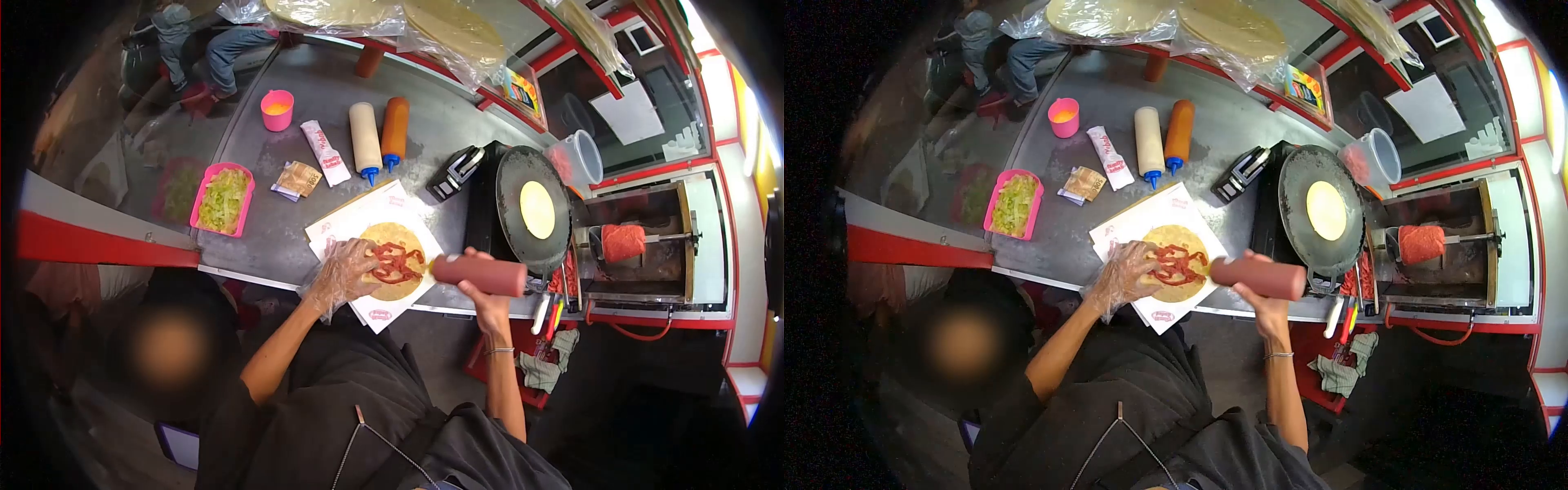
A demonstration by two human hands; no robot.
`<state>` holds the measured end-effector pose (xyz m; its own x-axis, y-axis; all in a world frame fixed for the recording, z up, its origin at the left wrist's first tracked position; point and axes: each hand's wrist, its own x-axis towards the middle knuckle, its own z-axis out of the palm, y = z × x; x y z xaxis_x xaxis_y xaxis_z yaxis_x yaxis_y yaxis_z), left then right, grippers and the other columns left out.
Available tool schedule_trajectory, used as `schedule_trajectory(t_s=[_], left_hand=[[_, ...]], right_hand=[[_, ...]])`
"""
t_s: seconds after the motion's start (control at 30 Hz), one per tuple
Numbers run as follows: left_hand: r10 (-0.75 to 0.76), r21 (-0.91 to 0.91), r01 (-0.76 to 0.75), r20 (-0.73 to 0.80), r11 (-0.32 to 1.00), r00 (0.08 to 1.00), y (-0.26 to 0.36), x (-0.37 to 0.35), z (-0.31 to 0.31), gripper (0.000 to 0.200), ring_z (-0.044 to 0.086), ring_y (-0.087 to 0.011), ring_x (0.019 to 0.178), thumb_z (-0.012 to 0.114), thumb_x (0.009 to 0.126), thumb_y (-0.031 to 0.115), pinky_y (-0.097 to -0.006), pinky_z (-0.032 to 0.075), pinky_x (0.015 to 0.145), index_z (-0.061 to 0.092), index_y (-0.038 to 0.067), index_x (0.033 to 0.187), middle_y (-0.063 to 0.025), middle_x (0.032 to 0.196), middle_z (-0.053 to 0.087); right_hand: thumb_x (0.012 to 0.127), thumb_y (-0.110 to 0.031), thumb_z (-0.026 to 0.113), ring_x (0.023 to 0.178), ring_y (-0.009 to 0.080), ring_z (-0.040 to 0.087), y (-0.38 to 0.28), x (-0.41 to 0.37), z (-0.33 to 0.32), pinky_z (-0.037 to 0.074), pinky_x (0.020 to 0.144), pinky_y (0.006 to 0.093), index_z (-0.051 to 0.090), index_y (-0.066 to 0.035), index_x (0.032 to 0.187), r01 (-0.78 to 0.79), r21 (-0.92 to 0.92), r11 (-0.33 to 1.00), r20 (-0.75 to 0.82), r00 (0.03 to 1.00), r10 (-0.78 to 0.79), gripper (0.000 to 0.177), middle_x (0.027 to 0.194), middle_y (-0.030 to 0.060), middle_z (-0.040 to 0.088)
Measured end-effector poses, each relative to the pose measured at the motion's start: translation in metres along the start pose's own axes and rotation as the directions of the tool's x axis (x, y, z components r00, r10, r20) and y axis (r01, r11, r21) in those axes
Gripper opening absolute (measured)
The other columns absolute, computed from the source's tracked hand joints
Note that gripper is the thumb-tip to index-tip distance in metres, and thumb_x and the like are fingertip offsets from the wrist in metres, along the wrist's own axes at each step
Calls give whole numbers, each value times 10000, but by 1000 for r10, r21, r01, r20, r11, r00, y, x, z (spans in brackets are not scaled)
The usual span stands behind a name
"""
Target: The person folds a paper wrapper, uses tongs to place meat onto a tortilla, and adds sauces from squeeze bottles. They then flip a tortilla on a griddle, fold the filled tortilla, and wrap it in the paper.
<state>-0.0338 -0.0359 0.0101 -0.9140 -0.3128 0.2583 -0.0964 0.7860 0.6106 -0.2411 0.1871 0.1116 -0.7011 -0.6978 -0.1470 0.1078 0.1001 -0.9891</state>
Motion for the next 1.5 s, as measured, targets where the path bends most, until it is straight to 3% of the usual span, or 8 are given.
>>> schedule_trajectory(t_s=[0.4, 0.53, 0.67, 0.83, 0.97, 1.13, 1.3, 1.5], left_hand=[[-117, -121, 94, -201, 988, 973, 11, -16, -9, 226, 623, -340, 1024, 806, 787, 187, -520, 477, 957, 660, 62, 906, -128, 1097, 647], [-193, -144, 157, -287, 977, 938, 11, -27, -6, 162, 643, -346, 943, 768, 813, 96, -435, 538, 852, 652, 38, 910, -133, 980, 659], [-237, -176, 185, -347, 967, 907, 13, -30, -9, 129, 646, -347, 926, 741, 827, 59, -440, 535, 831, 651, 31, 914, -133, 967, 657], [-225, -114, 198, -346, 974, 911, 11, -38, -8, 109, 650, -346, 904, 723, 836, 41, -442, 536, 815, 650, 35, 916, -135, 946, 653], [-250, -180, 197, -349, 964, 903, 11, -42, -9, 102, 650, -347, 900, 716, 840, 46, -442, 534, 811, 645, 40, 912, -131, 944, 652], [-225, -172, 177, -324, 969, 919, 6, -47, -15, 107, 651, -347, 907, 719, 837, 43, -444, 532, 809, 641, 34, 910, -130, 951, 654], [-239, -207, 177, -330, 962, 913, 2, -51, -24, 116, 653, -351, 902, 723, 834, 36, -445, 529, 804, 644, 32, 918, -135, 946, 658], [-200, -172, 150, -327, 974, 924, -1, -56, -35, 121, 655, -351, 912, 726, 834, 39, -446, 527, 811, 644, 35, 922, -136, 952, 659]], right_hand=[[701, 23, 903, 1179, 224, 638, 12, 6, -14, 537, 1039, 374, 557, -15, 1263, 131, -266, 955, 272, 961, -56, 661, 1264, 142, 673], [708, 48, 888, 1187, 231, 631, -2, 26, -4, 529, 1051, 374, 562, -17, 1242, 150, -243, 958, 120, 985, -124, 629, 1258, 147, 675], [714, -6, 905, 1173, 224, 644, -1, 10, -12, 537, 1020, 365, 582, -11, 1241, 241, -374, 896, 380, 921, -89, 618, 1252, 135, 680], [723, 5, 900, 1157, 208, 647, -9, 24, 13, 539, 1015, 357, 583, -13, 1254, 64, -113, 992, 80, 995, -55, 618, 1257, 130, 678], [744, -23, 895, 1159, 202, 645, -3, 9, 4, 536, 1019, 339, 584, -7, 1253, 247, -326, 912, 380, 918, -113, 597, 1262, 131, 679], [765, 56, 850, 1162, 215, 641, -11, 22, 44, 546, 1006, 345, 562, -18, 1260, 155, -223, 962, 138, 982, -126, 578, 1278, 127, 662], [749, 0, 881, 1185, 207, 638, -14, 3, 47, 538, 1020, 352, 573, -22, 1243, 245, -427, 870, 411, 910, -54, 583, 1244, 126, 682], [752, -74, 901, 1123, 195, 657, -9, 21, 81, 534, 996, 331, 620, -18, 1193, 165, -383, 909, 279, 959, -56, 526, 1240, 111, 685]])
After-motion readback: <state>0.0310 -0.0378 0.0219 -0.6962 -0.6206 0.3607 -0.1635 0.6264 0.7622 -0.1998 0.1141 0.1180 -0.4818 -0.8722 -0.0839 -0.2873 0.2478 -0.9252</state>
